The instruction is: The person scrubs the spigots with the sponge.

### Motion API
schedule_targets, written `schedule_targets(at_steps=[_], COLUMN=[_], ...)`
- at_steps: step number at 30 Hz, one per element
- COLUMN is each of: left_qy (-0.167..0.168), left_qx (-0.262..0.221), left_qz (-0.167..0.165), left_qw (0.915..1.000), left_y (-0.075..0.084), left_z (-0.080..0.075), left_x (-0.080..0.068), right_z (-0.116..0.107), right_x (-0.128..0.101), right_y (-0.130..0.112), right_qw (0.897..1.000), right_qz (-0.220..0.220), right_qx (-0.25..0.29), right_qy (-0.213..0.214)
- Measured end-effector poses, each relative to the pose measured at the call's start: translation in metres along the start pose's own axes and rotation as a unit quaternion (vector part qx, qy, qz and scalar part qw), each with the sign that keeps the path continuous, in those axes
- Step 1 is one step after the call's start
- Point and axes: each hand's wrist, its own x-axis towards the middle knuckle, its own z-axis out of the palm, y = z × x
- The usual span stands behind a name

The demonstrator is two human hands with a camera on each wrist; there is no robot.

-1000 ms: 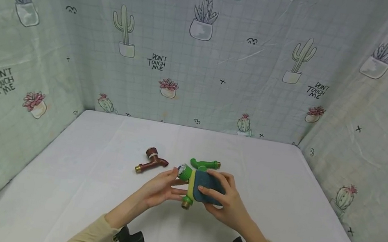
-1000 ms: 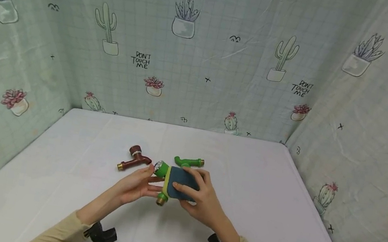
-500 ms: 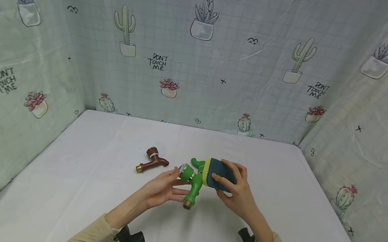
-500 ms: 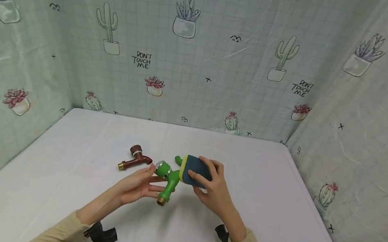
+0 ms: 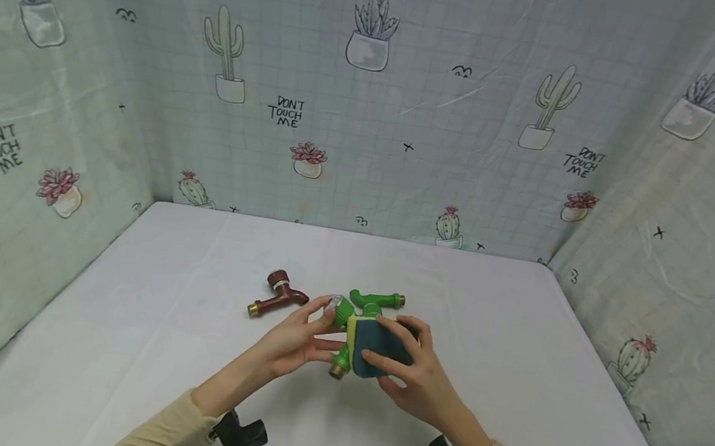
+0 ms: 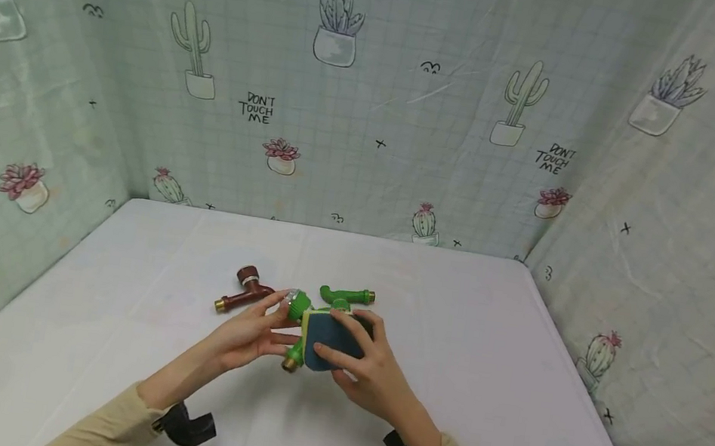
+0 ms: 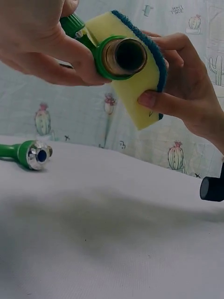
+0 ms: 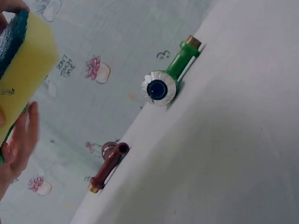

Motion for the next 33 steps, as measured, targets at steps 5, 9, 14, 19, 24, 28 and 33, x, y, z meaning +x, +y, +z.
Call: schedule_targets(at_steps=[5,9,14,19,24,28,33], left_qy=[-0.002,0.0,-0.013,-0.02,-0.017,-0.017,-0.013], left_qx=[0.005,0.028,0.023,0.005,-0.029,-0.052,-0.052], left_qz=[-0.006,-0.01,-0.027,-0.027,-0.036,-0.043,-0.044], left_qw=[1.0,0.9996,0.9993,0.9994,0.9988,0.9976,0.9976], left_y=[-0.001,-0.001,-0.003,-0.006,-0.007,-0.007,-0.005], left_z=[-0.002,-0.003,-0.005,-0.007,-0.005,-0.004,-0.005], left_x=[0.002,0.002,0.001,0.001,0.002,0.003,0.004], right_z=[-0.002,-0.006,-0.007,-0.005,-0.003,-0.002,-0.001], right_x=[-0.001,-0.002,-0.006,-0.005,-0.005,-0.004,0.001], right_y=[0.0,0.012,0.024,0.026,0.022,0.017,0.006], right_qw=[1.0,0.999,0.998,0.996,0.992,0.991,0.987], right_qz=[-0.006,-0.015,-0.018,-0.025,-0.05,-0.072,-0.125], right_qx=[-0.016,-0.037,-0.055,-0.069,-0.087,-0.079,-0.068], right_qy=[-0.008,0.004,0.027,0.054,0.078,0.083,0.077])
